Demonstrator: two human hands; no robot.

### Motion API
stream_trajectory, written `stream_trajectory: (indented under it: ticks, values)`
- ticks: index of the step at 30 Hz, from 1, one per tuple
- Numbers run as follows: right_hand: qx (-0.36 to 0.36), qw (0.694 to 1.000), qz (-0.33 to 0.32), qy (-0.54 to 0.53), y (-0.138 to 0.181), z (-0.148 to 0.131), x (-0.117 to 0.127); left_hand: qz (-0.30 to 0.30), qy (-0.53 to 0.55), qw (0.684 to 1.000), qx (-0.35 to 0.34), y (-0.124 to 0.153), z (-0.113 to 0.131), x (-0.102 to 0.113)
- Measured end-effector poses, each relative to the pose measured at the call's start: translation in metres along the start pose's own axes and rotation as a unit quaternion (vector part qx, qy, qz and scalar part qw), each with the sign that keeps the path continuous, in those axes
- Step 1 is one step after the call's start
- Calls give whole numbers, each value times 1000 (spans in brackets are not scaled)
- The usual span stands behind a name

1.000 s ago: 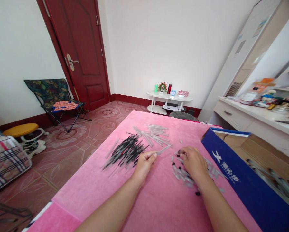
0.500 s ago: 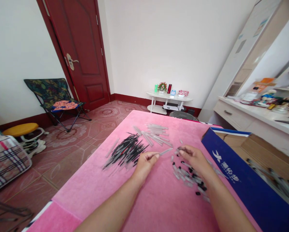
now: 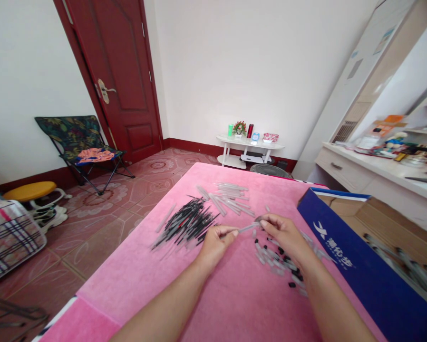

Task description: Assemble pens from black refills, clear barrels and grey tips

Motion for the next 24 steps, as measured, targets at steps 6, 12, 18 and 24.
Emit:
stream_trajectory:
  ticks: [6, 12, 18, 24]
  values:
    - [47, 997, -11, 61, 0, -8, -9, 1, -25, 1000, -13, 1, 1, 0]
    - [52, 996, 9, 75, 1, -8, -18, 10, -42, 999, -29, 6, 8, 3]
    - [12, 1000, -7, 24, 2, 3, -25, 21, -112, 990, -83, 11, 22, 5]
    - [12, 999, -6, 31, 3, -1, -20, 23, -139, 985, -99, 11, 27, 4]
Point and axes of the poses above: each hand's wrist, its own y-axis away from the middle knuckle, its own x-axis out of the back of the hand, z = x × y, the point moved 10 cm from there along -y, towards the middle knuckle, and after that the axes turned 2 degrees about -z, right-handed, at the moved point
